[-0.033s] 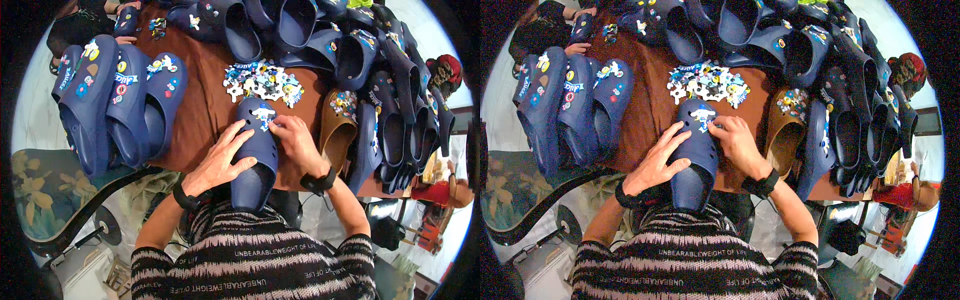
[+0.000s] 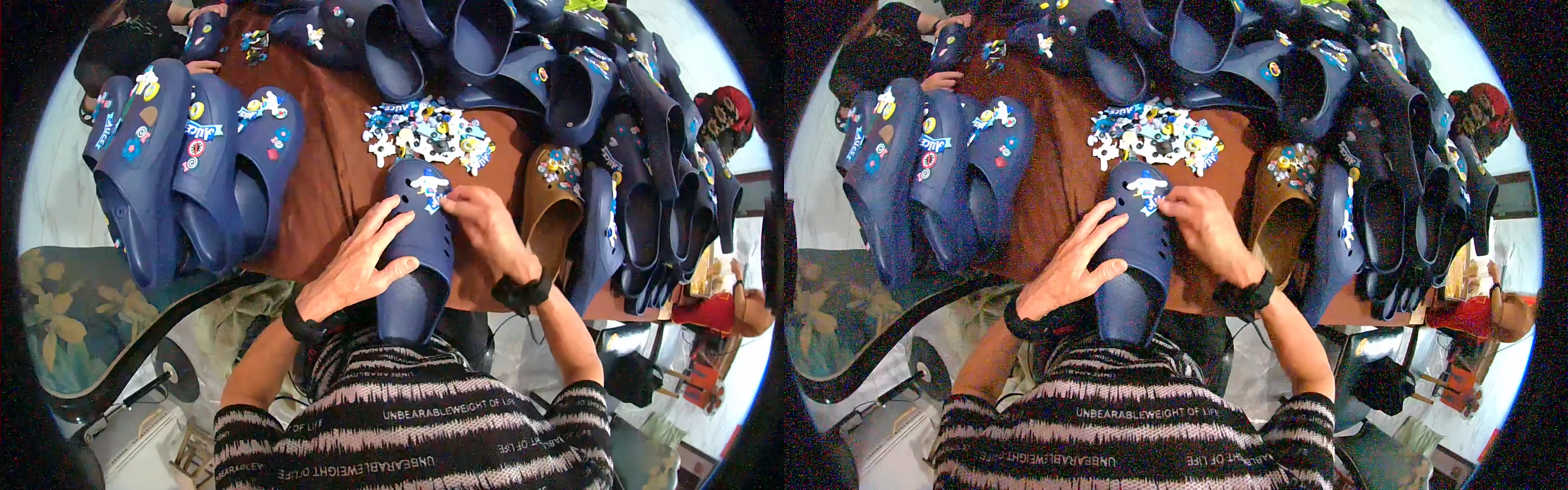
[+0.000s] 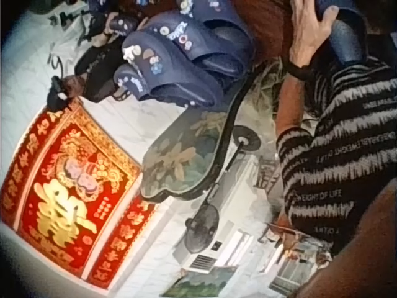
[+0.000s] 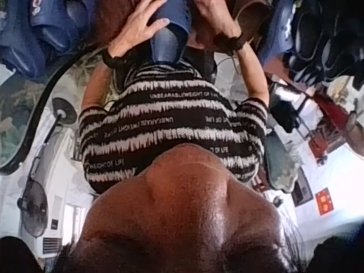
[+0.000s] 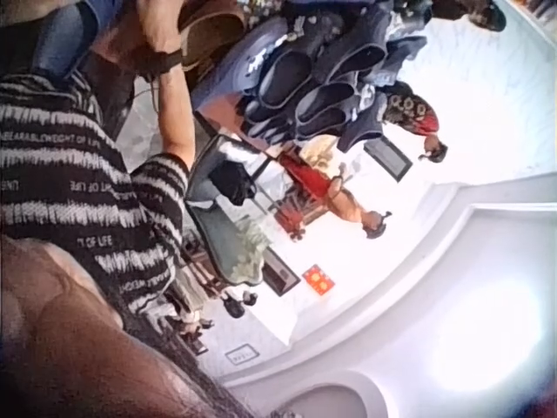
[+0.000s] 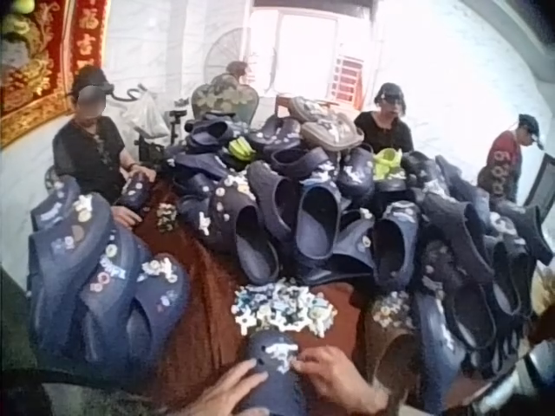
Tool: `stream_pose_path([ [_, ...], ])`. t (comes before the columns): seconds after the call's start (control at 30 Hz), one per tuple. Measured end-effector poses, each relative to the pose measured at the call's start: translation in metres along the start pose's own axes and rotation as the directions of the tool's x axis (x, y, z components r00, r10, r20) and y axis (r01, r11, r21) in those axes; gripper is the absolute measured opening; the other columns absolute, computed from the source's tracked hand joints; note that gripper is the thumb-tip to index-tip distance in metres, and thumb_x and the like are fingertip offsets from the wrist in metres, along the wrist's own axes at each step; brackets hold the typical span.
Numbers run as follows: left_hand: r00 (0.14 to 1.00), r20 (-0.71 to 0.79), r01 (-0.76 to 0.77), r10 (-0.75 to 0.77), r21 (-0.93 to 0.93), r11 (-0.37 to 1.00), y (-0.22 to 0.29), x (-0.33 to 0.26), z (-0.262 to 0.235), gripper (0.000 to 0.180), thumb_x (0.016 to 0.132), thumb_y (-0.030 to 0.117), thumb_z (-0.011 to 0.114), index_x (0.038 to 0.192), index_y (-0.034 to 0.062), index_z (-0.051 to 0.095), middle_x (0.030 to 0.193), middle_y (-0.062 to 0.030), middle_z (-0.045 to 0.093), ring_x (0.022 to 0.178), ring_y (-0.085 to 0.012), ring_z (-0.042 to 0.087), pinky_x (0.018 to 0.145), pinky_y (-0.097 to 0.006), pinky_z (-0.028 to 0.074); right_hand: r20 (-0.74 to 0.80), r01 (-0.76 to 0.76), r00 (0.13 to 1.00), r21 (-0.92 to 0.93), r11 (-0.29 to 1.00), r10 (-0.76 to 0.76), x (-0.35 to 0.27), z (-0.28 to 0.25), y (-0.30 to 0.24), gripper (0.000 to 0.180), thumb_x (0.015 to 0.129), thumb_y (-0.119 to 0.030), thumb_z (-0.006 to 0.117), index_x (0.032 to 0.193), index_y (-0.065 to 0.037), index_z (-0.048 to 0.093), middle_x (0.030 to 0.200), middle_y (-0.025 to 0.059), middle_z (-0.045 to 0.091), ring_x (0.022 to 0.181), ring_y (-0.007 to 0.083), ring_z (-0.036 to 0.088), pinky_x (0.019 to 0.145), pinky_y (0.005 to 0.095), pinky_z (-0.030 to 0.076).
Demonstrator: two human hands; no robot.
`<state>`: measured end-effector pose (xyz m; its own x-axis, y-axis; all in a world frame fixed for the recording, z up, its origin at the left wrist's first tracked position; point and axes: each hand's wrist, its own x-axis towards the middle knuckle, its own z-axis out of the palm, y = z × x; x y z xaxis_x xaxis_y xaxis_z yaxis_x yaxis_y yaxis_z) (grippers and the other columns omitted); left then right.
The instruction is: Applying decorative charms to the holes of clogs in a manufacturing or finishing area.
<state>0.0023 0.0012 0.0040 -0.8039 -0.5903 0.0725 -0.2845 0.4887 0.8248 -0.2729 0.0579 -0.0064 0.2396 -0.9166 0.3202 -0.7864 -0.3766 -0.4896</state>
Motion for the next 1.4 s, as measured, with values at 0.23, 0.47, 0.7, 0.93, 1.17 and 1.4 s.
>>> stream_pose_path([
  [0.23, 1.0, -0.002, -0.023, 0.023, -0.003, 1.0, -0.004, 0.003, -0.001, 0.07, 0.096, 0.047, 0.062, 0.147, 0.0027, 0.044, 0.158, -0.0245, 0.029, 0.146, -0.0429, 0.03, 0.119, -0.048, 0.028, -0.176, -0.61, 0.782, -0.018, 0.792, 0.598, 0.006, -0.004, 0.038, 0.019, 0.098, -0.012, 0.052, 0.103, -0.004, 0.069, 0.102, 0.0227, 0.069, 0.095, 0.0413, 0.067, 0.082, 0.0481, 0.053],
  [0.47, 0.999, 0.005, -0.052, 0.052, 0.008, 0.999, -0.007, 0.005, 0.0, 0.07, 0.095, 0.048, 0.062, 0.146, 0.0022, 0.045, 0.158, -0.0249, 0.03, 0.146, -0.0427, 0.031, 0.119, -0.048, 0.028, -0.265, -0.617, 0.775, -0.123, 0.777, 0.573, 0.041, 0.006, 0.05, 0.025, 0.091, -0.012, 0.059, 0.115, -0.008, 0.064, 0.113, 0.0188, 0.063, 0.105, 0.0406, 0.063, 0.085, 0.0488, 0.051],
  [0.7, 0.999, -0.006, -0.034, 0.034, -0.006, 0.999, -0.006, 0.002, 0.001, 0.07, 0.095, 0.047, 0.063, 0.146, 0.0027, 0.045, 0.158, -0.0249, 0.029, 0.146, -0.0426, 0.031, 0.119, -0.048, 0.027, -0.226, -0.606, 0.793, -0.192, 0.772, 0.566, 0.047, 0.007, 0.065, 0.028, 0.087, -0.015, 0.066, 0.115, -0.012, 0.067, 0.112, 0.0153, 0.061, 0.104, 0.038, 0.064, 0.085, 0.0489, 0.051],
  [0.93, 0.999, 0.0, -0.032, 0.032, -0.001, 0.999, -0.006, 0.003, 0.001, 0.071, 0.095, 0.048, 0.063, 0.147, 0.003, 0.044, 0.158, -0.0249, 0.029, 0.146, -0.0425, 0.03, 0.119, -0.048, 0.027, -0.262, -0.428, 0.899, -0.35, 0.833, 0.351, 0.063, 0.015, 0.076, 0.015, 0.087, -0.019, 0.067, 0.098, -0.009, 0.071, 0.101, 0.0146, 0.062, 0.093, 0.0369, 0.062, 0.079, 0.0491, 0.05],
  [1.17, 1.0, -0.001, -0.031, 0.031, -0.014, 0.999, -0.005, 0.004, 0.003, 0.071, 0.095, 0.047, 0.063, 0.147, 0.0023, 0.044, 0.158, -0.0246, 0.029, 0.146, -0.0423, 0.031, 0.119, -0.048, 0.027, -0.31, -0.443, 0.881, -0.275, 0.853, 0.358, 0.059, 0.019, 0.074, 0.014, 0.086, -0.017, 0.07, 0.097, -0.009, 0.072, 0.096, 0.0132, 0.065, 0.09, 0.0312, 0.063, 0.079, 0.0426, 0.05],
  [1.4, 1.0, 0.017, -0.017, 0.017, -0.019, 1.0, -0.007, 0.003, 0.001, 0.071, 0.095, 0.046, 0.063, 0.147, 0.0015, 0.043, 0.159, -0.0246, 0.028, 0.147, -0.0415, 0.029, 0.12, -0.048, 0.025, 0.34, -0.616, 0.723, 0.71, 0.34, 0.601, -0.003, -0.009, 0.014, 0.022, 0.092, -0.022, 0.074, 0.104, -0.004, 0.068, 0.099, 0.0032, 0.069, 0.087, 0.0115, 0.06, 0.081, 0.0275, 0.049],
])
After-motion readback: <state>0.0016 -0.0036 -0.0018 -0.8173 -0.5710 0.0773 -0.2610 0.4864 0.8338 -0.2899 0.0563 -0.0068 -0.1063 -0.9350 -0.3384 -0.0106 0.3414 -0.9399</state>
